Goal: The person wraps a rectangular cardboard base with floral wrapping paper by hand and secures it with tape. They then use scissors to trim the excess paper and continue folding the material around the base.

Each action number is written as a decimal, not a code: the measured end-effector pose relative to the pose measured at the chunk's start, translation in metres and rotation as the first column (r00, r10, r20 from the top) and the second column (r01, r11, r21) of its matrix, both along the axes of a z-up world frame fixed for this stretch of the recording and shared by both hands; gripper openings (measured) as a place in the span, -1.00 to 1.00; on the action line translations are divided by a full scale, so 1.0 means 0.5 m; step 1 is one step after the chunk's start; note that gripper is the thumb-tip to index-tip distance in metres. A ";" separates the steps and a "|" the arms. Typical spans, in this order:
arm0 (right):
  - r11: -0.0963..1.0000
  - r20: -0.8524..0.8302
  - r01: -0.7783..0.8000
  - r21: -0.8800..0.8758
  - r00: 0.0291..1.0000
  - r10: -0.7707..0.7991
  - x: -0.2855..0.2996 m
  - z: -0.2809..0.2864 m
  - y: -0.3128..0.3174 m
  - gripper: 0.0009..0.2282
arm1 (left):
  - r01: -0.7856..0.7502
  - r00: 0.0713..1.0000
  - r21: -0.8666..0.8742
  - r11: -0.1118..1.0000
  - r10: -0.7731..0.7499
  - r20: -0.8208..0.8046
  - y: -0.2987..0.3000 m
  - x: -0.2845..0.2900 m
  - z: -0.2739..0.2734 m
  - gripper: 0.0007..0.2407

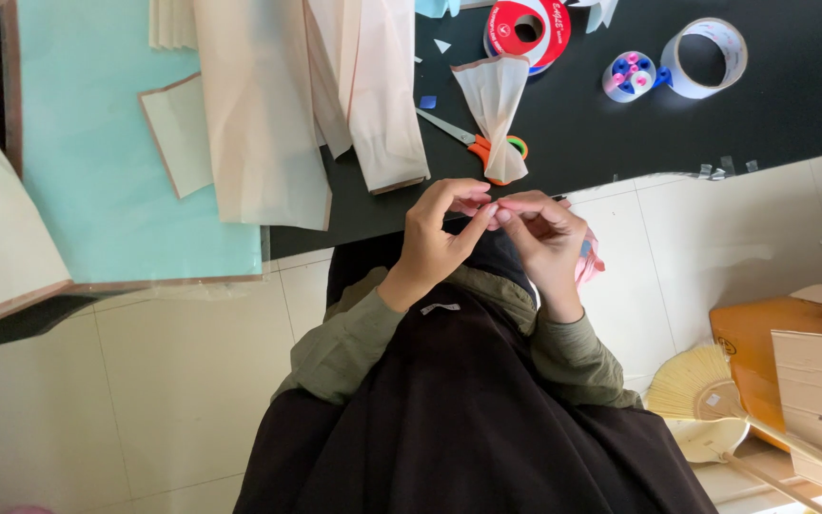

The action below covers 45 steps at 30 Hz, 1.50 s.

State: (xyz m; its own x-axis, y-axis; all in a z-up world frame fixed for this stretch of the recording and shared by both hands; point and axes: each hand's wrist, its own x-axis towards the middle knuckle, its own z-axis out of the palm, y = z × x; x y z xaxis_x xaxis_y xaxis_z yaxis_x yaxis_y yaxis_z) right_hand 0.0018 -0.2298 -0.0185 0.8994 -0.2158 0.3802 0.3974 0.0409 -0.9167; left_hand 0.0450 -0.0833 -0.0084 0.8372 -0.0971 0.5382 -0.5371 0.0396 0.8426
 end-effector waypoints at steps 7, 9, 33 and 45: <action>0.966 0.022 0.235 -0.109 0.972 -0.234 0.056 0.030 -0.115 -0.93 | 0.108 0.988 0.107 0.988 -0.119 0.102 -0.058 0.037 0.004 -0.93; 0.957 0.052 0.261 -0.129 0.965 -0.256 0.075 0.039 -0.137 -0.92 | 0.113 0.982 0.153 0.982 -0.133 0.133 -0.062 0.057 0.003 -0.92; 0.535 0.317 0.324 -0.780 0.942 -0.109 0.763 0.088 -0.360 -0.81 | 0.279 0.955 0.134 0.951 -0.290 0.068 0.023 0.054 0.179 -0.91; 0.477 0.299 0.293 -0.829 0.952 -0.064 0.728 0.137 -0.322 -0.86 | 0.106 0.992 0.131 0.986 -0.115 0.057 0.128 0.033 0.187 -0.92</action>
State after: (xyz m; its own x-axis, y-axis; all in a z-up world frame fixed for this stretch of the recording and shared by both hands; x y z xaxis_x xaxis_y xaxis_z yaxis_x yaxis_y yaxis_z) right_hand 0.3656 -0.3909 0.0503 0.7590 0.1727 0.6277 0.4725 -0.8094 -0.3486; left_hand 0.0614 -0.0192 0.0852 0.7815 -0.2584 0.5678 -0.5886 -0.0038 0.8084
